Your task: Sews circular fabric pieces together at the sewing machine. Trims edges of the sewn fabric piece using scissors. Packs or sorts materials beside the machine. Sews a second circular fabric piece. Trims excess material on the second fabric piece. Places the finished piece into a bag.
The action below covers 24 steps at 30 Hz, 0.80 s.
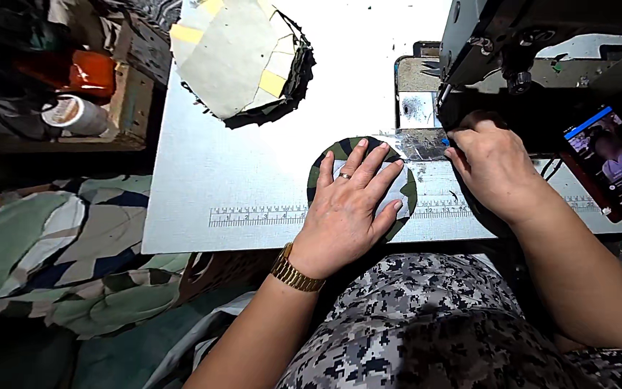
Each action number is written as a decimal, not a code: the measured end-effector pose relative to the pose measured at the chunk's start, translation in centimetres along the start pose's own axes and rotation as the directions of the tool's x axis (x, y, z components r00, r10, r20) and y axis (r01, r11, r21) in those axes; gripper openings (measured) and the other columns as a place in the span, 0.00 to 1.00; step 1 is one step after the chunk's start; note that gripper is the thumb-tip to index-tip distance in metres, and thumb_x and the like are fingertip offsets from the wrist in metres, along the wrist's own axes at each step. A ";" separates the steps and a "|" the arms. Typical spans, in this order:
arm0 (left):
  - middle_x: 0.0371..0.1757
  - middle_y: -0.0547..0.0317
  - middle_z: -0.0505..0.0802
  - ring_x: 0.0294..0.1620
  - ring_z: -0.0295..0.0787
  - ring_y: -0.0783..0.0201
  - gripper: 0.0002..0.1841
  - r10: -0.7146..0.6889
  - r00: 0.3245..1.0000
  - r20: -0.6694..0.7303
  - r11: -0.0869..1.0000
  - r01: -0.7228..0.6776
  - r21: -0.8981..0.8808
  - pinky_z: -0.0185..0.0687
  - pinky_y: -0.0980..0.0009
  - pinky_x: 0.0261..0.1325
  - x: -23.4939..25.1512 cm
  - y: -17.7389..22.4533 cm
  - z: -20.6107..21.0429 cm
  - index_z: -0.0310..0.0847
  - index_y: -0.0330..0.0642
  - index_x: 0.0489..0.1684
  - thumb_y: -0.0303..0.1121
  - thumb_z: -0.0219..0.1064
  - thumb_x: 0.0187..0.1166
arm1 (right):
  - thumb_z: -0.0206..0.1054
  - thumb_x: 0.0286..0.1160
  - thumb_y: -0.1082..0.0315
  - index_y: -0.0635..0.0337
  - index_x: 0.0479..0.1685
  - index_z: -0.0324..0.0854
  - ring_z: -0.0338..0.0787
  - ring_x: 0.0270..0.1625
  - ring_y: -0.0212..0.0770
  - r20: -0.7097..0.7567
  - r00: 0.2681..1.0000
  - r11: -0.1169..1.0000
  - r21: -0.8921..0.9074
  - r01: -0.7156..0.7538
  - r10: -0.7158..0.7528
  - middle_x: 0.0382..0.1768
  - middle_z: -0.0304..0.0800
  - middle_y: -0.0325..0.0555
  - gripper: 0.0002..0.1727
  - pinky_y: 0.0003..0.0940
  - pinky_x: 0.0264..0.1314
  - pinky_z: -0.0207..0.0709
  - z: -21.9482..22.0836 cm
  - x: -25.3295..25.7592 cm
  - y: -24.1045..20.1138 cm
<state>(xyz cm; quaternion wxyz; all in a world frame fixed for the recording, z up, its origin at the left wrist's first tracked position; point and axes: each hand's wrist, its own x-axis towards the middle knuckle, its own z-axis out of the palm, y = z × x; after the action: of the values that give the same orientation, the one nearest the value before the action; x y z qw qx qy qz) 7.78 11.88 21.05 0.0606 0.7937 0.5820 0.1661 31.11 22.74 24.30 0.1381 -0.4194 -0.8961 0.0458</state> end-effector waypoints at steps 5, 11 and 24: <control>0.93 0.60 0.67 0.96 0.50 0.50 0.31 0.014 1.000 -0.016 1.000 -0.014 0.013 0.37 0.29 0.89 -0.1 -0.2 0.2 0.70 0.59 0.87 0.57 0.45 0.87 | 0.64 0.74 0.80 0.69 0.34 0.86 0.88 0.51 0.60 -0.065 0.996 0.998 -0.029 0.063 -0.065 0.42 0.86 0.59 0.06 0.50 0.48 0.84 0.5 -0.5 -2.0; 0.93 0.59 0.66 0.96 0.49 0.50 0.33 0.010 1.000 -0.009 0.999 -0.010 0.031 0.35 0.30 0.90 -0.3 -0.3 0.2 0.70 0.58 0.88 0.58 0.44 0.86 | 0.63 0.72 0.82 0.68 0.31 0.84 0.85 0.47 0.57 -0.037 0.990 0.989 -0.056 0.137 -0.139 0.38 0.83 0.56 0.06 0.47 0.43 0.81 -0.1 -3.4 -3.1; 0.93 0.59 0.66 0.96 0.50 0.50 0.32 0.013 1.000 -0.010 1.000 -0.013 0.021 0.36 0.29 0.89 -0.2 -0.1 -0.1 0.70 0.58 0.87 0.56 0.44 0.87 | 0.63 0.81 0.70 0.64 0.54 0.90 0.87 0.58 0.57 -0.228 0.972 0.987 0.131 0.089 -0.057 0.53 0.89 0.58 0.13 0.50 0.59 0.82 -1.2 -7.8 -0.9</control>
<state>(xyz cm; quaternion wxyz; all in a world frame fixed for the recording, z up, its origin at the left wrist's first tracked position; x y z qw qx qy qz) 7.64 11.70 21.11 0.0484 0.7973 0.5788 0.1644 35.61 16.15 24.03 0.2690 -0.3779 -0.8841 0.0562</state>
